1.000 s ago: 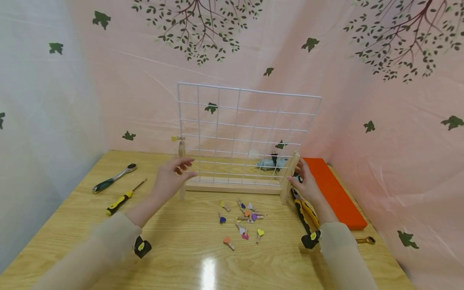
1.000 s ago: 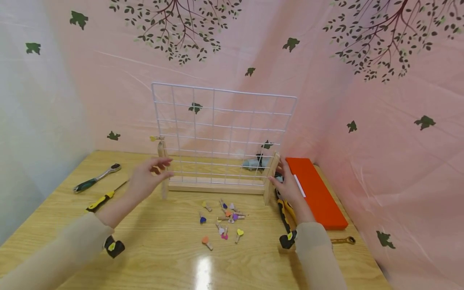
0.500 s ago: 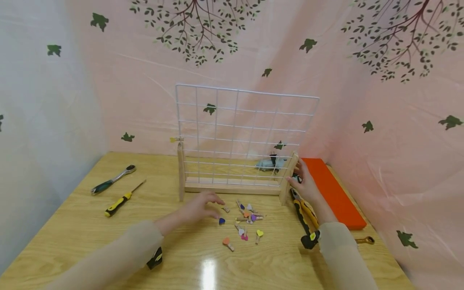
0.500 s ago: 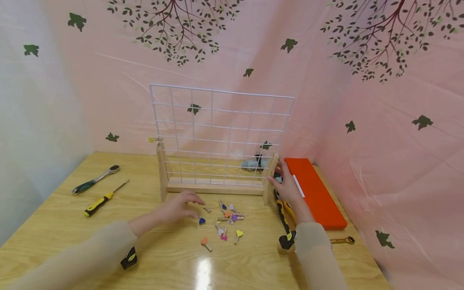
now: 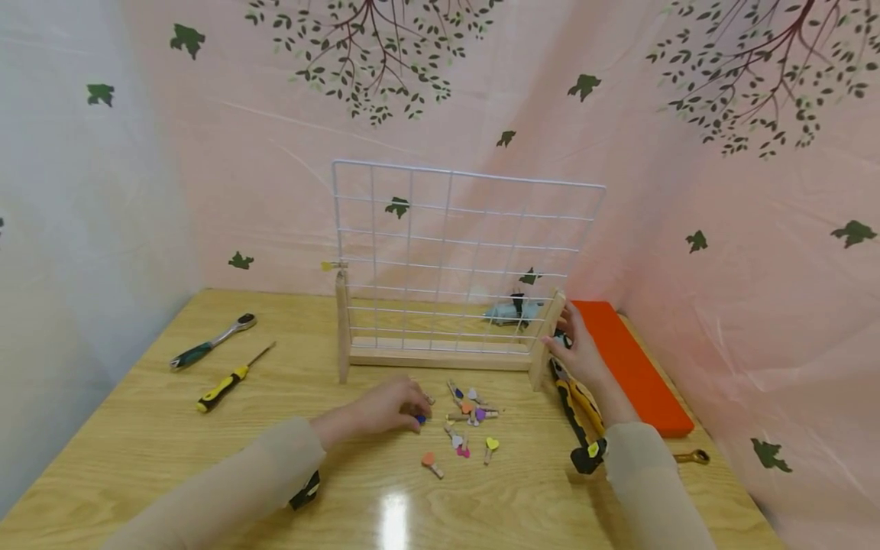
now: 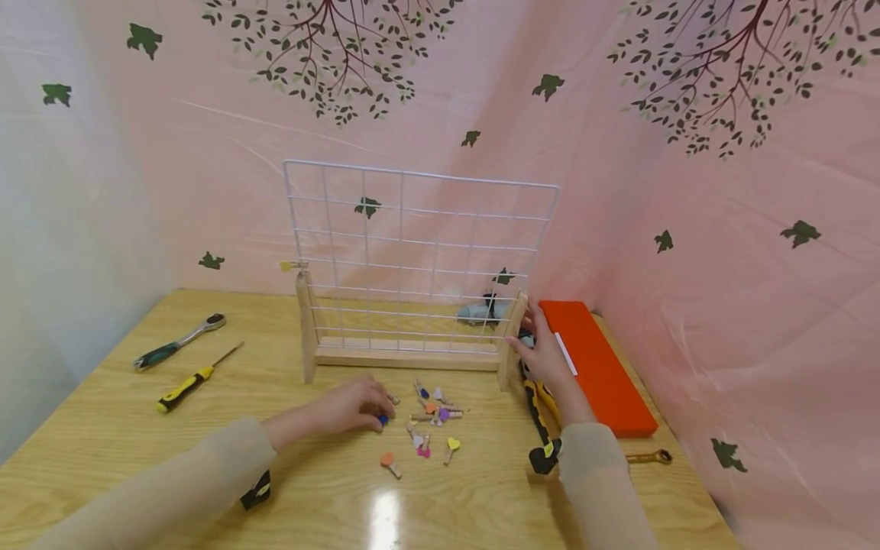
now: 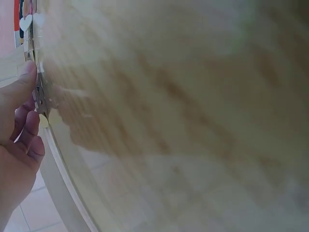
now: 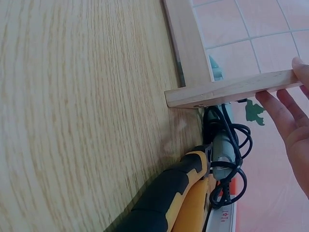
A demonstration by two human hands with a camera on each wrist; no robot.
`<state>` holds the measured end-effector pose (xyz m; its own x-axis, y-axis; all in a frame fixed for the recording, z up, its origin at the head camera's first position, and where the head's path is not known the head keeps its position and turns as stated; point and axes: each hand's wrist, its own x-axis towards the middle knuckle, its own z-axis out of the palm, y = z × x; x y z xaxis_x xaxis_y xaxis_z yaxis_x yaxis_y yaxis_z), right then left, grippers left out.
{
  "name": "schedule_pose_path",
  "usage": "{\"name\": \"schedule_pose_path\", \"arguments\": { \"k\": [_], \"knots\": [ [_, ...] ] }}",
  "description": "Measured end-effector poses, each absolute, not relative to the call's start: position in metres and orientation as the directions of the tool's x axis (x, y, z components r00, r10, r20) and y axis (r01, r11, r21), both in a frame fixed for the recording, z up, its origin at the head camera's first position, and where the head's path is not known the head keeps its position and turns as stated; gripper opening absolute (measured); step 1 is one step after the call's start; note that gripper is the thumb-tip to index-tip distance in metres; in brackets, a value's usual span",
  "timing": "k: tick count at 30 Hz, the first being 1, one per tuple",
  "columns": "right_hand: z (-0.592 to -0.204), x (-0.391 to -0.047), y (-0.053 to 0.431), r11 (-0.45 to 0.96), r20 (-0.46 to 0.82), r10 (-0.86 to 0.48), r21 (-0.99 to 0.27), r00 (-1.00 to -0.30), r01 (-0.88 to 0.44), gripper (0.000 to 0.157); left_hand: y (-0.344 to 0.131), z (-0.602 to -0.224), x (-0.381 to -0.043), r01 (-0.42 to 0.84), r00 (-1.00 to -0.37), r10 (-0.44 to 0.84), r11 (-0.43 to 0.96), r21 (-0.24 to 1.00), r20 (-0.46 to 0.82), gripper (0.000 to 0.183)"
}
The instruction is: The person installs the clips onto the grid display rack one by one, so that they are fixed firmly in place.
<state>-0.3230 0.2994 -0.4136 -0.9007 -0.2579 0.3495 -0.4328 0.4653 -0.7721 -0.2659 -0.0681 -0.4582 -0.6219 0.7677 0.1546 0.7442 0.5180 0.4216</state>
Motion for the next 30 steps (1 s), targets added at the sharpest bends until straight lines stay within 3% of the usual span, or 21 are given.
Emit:
{"name": "schedule_pose_path", "arguments": {
  "k": [7,13,18,24,30],
  "knots": [
    [-0.414,-0.325,0.298,0.447,0.367,-0.282,-0.767,-0.887,-0.460,0.074,-0.068,-0.457,-0.262,0.724,-0.626,0.771,0.519,0.454,0.117,0.019],
    [-0.413,-0.323,0.297,0.428,0.379,-0.288,-0.771,-0.880,-0.472,0.074,-0.076,-0.449,-0.264,0.659,-0.661,0.739,0.493,0.568,0.126,0.010],
    [-0.406,-0.319,0.294,0.424,0.369,-0.292,-0.777,-0.882,-0.465,0.075,-0.088,-0.426,-0.268,0.667,-0.684,0.680,0.436,0.604,0.265,0.007],
    [-0.392,-0.306,0.284,0.441,0.343,-0.279,-0.784,-0.897,-0.437,0.073,-0.111,-0.388,-0.267,0.662,-0.731,0.546,0.424,0.618,0.409,0.004],
    [-0.388,-0.300,0.282,0.445,0.345,-0.281,-0.780,-0.896,-0.440,0.073,-0.140,-0.343,-0.265,0.582,-0.813,0.304,0.418,0.698,0.496,0.011]
  ]
}}
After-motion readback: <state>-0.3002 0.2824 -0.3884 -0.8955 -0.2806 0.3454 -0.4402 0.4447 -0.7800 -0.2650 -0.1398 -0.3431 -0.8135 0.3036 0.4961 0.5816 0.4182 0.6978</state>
